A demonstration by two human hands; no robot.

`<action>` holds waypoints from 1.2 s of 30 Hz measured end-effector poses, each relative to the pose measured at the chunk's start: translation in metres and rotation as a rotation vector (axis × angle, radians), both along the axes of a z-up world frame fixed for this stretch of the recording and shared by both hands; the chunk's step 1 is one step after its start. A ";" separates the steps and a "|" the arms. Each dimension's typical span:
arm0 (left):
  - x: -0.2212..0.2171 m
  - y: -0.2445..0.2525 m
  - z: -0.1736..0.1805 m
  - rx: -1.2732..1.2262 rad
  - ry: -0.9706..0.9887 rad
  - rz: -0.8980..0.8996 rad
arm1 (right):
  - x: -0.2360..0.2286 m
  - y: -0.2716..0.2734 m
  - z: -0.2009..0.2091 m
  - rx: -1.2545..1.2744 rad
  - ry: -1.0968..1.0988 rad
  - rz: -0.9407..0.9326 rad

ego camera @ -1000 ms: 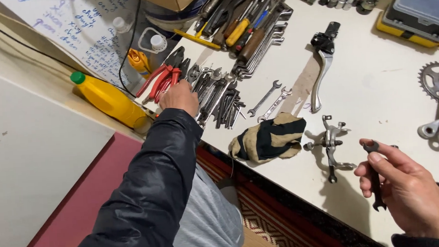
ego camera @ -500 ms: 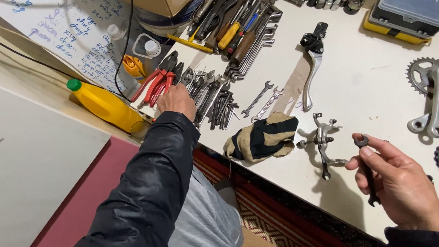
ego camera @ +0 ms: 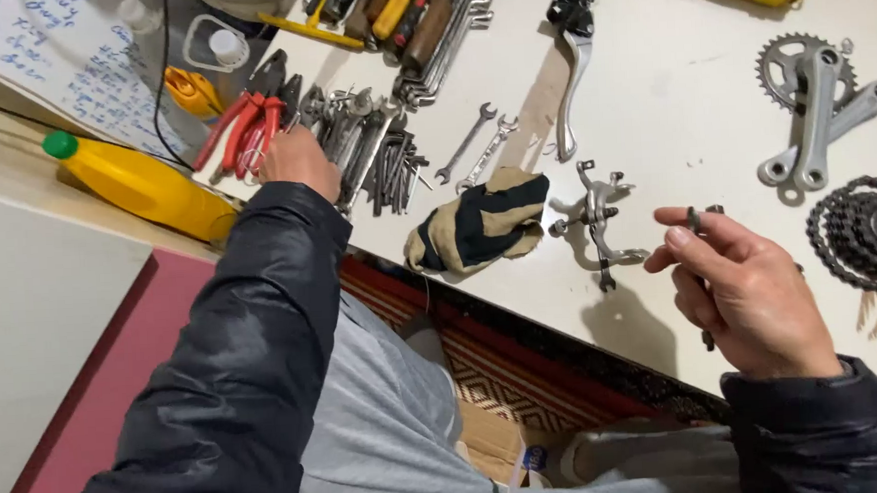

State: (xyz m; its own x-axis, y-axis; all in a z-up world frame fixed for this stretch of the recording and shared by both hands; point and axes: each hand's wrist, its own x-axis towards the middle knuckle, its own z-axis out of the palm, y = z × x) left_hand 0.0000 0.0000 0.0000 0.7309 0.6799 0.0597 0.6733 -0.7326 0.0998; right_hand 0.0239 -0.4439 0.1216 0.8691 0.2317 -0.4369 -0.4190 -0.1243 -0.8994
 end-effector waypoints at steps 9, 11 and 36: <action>0.007 0.002 -0.009 -0.238 -0.166 0.025 | -0.002 0.002 -0.009 0.063 0.019 0.075; 0.011 0.001 -0.020 -0.185 -0.495 -0.052 | -0.005 0.005 -0.012 0.048 0.051 0.085; 0.009 -0.138 0.035 -1.051 -0.498 -0.390 | -0.194 0.008 -0.084 -0.338 -0.135 1.036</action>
